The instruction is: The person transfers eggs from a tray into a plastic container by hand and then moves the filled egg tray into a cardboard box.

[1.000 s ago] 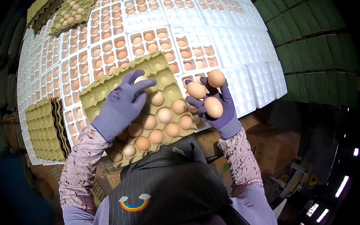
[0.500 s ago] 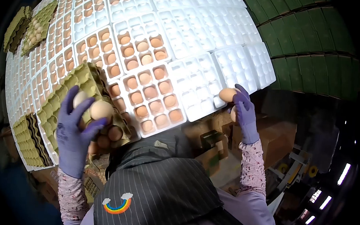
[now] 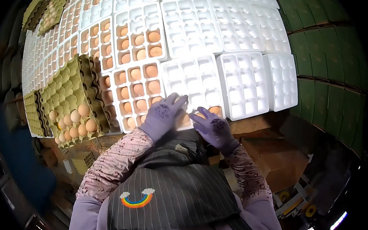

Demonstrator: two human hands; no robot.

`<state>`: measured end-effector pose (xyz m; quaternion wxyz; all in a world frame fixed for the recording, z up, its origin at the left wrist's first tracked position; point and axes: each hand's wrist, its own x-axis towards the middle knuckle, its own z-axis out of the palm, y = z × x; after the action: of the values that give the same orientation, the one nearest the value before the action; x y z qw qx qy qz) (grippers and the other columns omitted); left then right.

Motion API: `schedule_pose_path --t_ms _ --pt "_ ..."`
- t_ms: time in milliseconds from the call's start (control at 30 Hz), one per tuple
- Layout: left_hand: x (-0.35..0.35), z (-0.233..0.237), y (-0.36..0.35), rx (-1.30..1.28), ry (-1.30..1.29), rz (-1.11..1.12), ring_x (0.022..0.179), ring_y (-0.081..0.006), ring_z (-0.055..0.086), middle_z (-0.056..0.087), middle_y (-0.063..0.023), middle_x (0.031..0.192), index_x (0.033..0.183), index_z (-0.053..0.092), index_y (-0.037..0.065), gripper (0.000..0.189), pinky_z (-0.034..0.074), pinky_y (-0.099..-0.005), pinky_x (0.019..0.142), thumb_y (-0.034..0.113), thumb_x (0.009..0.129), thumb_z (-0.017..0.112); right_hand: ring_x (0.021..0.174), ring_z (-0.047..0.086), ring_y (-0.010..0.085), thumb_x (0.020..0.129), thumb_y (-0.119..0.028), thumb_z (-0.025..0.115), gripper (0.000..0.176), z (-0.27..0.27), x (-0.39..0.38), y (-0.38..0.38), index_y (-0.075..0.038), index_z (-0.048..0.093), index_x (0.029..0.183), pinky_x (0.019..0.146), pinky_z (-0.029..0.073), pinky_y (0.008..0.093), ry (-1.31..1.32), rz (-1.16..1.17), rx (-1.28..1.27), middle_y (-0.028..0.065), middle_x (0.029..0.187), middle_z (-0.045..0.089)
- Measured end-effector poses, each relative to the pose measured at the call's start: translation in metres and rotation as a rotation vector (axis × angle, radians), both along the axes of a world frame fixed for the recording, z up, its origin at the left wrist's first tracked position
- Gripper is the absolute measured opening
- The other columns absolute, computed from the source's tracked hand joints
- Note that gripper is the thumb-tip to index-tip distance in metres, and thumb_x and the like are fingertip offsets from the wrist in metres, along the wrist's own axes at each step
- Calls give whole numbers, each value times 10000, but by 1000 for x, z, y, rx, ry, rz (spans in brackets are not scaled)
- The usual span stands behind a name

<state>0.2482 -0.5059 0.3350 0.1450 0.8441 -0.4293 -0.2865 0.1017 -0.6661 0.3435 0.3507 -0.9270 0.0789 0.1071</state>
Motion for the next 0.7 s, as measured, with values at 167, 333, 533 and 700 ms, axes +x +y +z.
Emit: schedule_pose_path --t_ms 167,333,533,700 --pt "0 -4 -36 -335 19 134 1147 -298 575 553 -115 1279 1336 553 132 450 512 -391 959 203 899 637 999 587 322 893 -87 592 289 -30 23 -20 -45 644 1175 854 499 419 -488 -321 1 131 1107 633" --pt "-22 -57 -74 -587 -91 193 1348 -445 351 412 -245 1404 1405 398 -17 564 309 -516 1151 160 907 595 1167 504 326 897 -25 507 396 -72 21 -24 18 539 1290 1000 426 434 -497 -358 75 180 1277 546" --pt "-2 16 20 -759 -91 198 1308 -387 429 484 -189 1350 1380 469 30 559 369 -502 1085 149 865 651 1217 527 269 861 23 514 414 -45 44 -2 28 556 1272 1030 431 386 -447 -477 412 153 1272 571" --pt "35 91 193 -603 -395 560 1169 -351 552 628 -122 1174 1246 612 62 416 459 -457 991 71 833 659 1085 602 304 839 -43 680 313 38 140 94 -36 655 1150 958 462 386 -450 28 350 140 1146 646"
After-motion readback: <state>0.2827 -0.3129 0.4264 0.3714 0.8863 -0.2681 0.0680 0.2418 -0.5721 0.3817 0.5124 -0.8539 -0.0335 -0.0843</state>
